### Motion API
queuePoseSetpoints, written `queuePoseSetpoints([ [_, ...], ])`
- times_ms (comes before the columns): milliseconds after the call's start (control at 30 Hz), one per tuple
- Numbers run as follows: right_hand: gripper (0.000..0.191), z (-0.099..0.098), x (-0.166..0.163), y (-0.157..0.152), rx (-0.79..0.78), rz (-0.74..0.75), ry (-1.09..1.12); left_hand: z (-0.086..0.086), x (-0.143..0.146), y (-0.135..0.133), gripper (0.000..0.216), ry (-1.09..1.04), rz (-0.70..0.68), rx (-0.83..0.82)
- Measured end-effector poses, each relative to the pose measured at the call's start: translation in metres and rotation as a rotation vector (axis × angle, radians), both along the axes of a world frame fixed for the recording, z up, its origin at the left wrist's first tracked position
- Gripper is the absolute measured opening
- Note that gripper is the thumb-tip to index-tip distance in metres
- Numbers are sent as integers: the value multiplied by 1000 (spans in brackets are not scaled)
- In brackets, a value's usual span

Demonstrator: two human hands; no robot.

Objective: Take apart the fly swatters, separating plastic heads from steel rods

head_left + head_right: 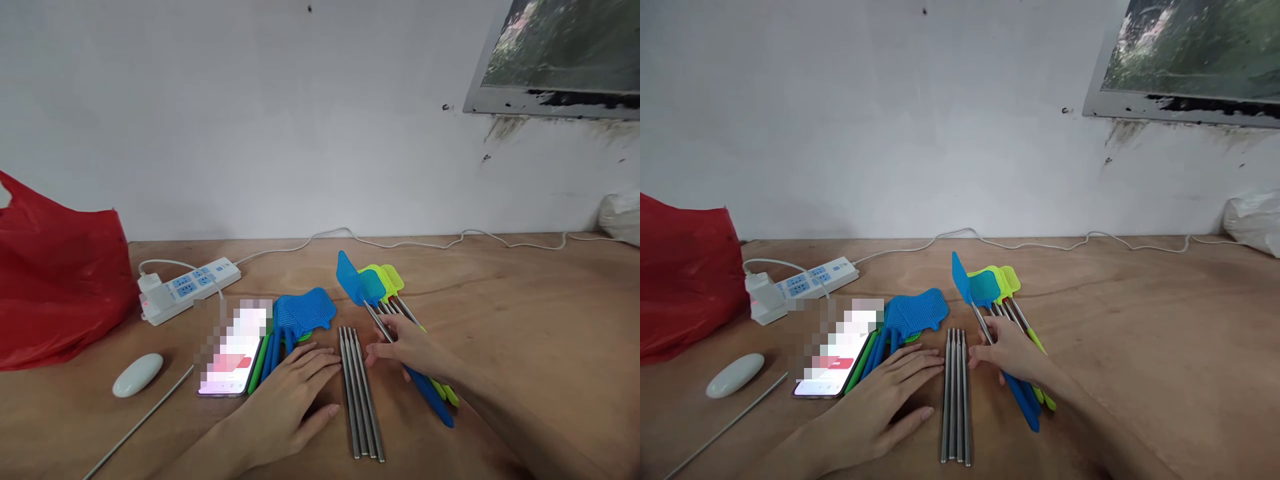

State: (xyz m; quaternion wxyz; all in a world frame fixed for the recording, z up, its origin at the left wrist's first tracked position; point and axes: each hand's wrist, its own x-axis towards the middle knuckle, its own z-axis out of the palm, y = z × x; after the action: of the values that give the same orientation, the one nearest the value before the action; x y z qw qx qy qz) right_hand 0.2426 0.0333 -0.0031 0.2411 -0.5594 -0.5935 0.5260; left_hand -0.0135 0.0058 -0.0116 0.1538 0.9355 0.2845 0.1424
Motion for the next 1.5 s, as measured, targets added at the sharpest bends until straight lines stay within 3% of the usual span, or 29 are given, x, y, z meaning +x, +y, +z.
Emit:
queuePoseSetpoints([
  [367,32,2,-7,-1,59,-75,57,-3,3,-3,55,7,67,52],
  [600,30,-3,-6,2,113,-16,14,-3,6,-3,40,4,190,24],
  [733,32,-4,-1,5,114,-22,-14,0,6,-7,57,7,181,24],
  [967,30,-1,9,10,154,-32,3,-11,12,-22,114,10,187,65],
  [1067,30,-2,10,11,160,-46,9,-19,21,-28,122,18,228,96],
  [1233,29,-6,11,15,155,-94,26,-17,31,-29,112,66,311,77],
  [1500,30,-18,10,19,195,-173,68,-24,31,-30,118,76,274,109],
])
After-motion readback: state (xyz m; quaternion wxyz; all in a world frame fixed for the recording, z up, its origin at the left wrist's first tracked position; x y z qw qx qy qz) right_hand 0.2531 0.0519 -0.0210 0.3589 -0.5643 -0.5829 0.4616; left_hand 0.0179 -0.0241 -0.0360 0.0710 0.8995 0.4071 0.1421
